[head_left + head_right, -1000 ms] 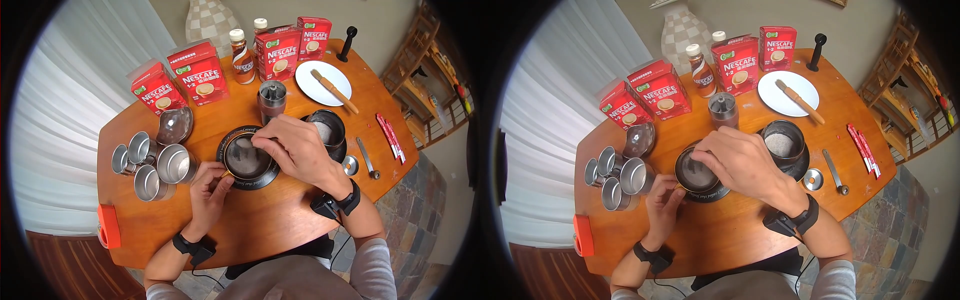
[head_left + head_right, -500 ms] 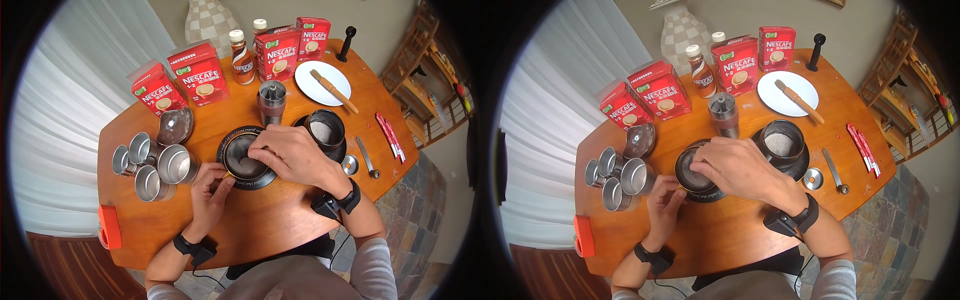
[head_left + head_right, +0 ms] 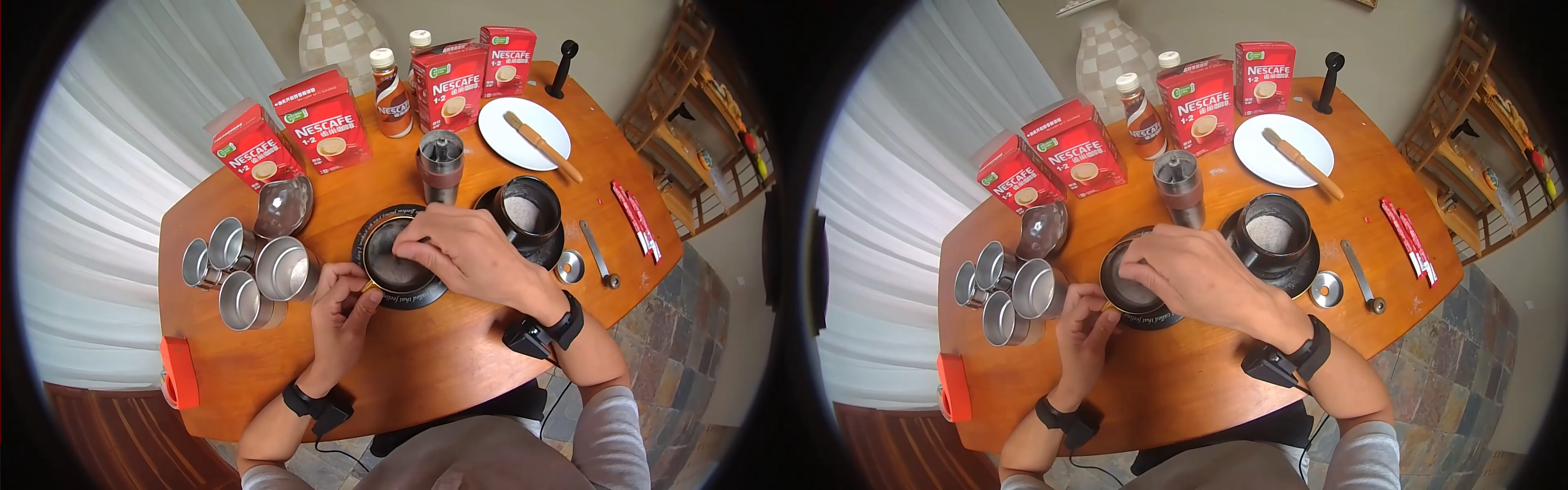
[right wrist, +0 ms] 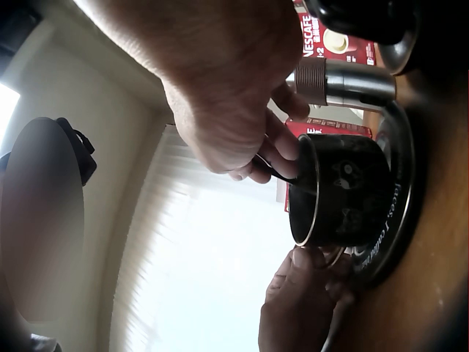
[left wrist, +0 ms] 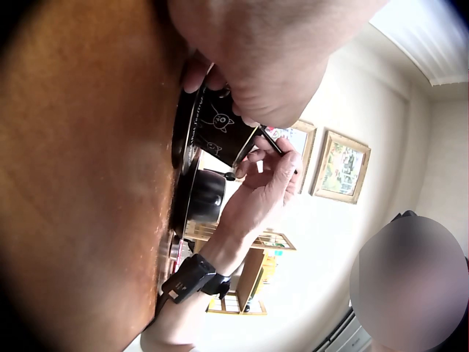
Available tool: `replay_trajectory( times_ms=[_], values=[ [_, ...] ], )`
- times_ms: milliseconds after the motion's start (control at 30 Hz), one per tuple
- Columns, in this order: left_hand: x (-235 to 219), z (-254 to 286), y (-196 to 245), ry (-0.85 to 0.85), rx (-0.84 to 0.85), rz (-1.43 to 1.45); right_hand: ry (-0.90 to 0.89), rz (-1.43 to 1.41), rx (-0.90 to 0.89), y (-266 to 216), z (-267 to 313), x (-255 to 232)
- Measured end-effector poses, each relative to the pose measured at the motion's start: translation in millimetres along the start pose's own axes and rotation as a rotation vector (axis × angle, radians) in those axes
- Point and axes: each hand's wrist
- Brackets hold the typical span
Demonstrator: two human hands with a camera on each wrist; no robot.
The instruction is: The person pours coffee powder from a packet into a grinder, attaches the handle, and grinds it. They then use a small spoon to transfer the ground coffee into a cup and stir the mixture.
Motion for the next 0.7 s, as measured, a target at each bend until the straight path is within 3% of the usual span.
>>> replay_trajectory(
  times_ms=[100, 200, 400, 500, 600, 700],
  values=[
    [0.4, -0.1, 0.1, 0.003, 0.018, 0.004, -0.053, 0.047, 0.063, -5.0, -0.7, -4.3],
    [0.9, -0.5, 0.6, 0.001, 0.027, -0.005, 0.077, 0.027, -0.039, 1.8, -0.2, -0.2],
    [0.5, -0.4, 2.2, -0.002, 0.019, -0.009, -0.041, 0.066, 0.019, -2.9, -0.3, -5.2],
    [0.5, -0.1, 1.5, -0.003, 0.028, -0.009, 0.06, 0.035, 0.051, -3.4, -0.5, -4.9],
    [0.1, -0.3, 1.4, -0.001, 0.017, -0.006, -0.044, 0.052, 0.065, -3.6, -1.1, -6.6],
    [0.7, -0.5, 3.0, -0.004, 0.022, -0.003, 0.026, 0.046, -0.02, 1.1, 0.5, -1.6]
  ],
)
Point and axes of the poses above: each hand's wrist, its own z-axis away from the middle knuckle, its own x-axis out of the palm, y = z × x, and after that the axes turned 9 degrees about -z, right-handed
